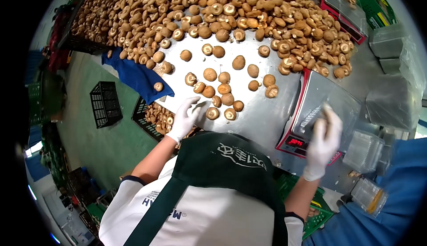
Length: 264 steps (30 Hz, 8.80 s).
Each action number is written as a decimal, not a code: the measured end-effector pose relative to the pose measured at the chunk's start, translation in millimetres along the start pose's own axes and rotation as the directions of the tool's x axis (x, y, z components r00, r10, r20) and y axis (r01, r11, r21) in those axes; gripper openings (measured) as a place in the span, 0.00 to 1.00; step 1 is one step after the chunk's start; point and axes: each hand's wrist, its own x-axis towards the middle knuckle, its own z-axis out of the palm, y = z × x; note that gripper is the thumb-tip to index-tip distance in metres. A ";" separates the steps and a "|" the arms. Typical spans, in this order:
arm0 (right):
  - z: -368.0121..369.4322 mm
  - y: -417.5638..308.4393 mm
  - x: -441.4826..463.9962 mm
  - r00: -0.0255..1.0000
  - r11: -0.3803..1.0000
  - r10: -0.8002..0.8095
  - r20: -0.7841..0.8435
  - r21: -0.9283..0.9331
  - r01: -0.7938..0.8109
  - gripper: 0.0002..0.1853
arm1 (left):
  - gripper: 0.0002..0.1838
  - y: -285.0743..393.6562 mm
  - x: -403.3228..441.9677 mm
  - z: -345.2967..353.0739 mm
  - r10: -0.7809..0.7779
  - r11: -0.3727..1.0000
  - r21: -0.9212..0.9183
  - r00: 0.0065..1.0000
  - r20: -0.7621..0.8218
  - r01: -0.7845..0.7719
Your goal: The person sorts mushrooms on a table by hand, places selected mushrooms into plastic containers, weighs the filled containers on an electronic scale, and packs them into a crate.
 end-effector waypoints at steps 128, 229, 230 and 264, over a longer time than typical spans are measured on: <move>358.2 -98.3 2.8 0.380 0.751 -0.359 0.852 0.022 0.660 0.19 | 0.16 -69.9 -11.1 -82.9 0.053 0.923 0.385 0.977 -0.205 0.030; 284.1 31.0 233.4 0.735 0.844 -0.167 0.657 -0.291 0.452 0.29 | 0.32 58.0 293.0 71.1 0.316 0.920 0.227 0.947 0.052 -0.319; 267.8 17.5 236.2 0.687 0.853 -0.140 0.713 -0.265 0.450 0.25 | 0.32 56.3 284.3 71.9 0.360 0.911 0.197 0.931 0.055 -0.363; 258.5 44.4 220.2 0.833 0.795 0.010 0.554 -0.510 0.329 0.40 | 0.37 -0.4 208.5 38.7 0.245 0.858 0.499 0.951 -0.190 -0.122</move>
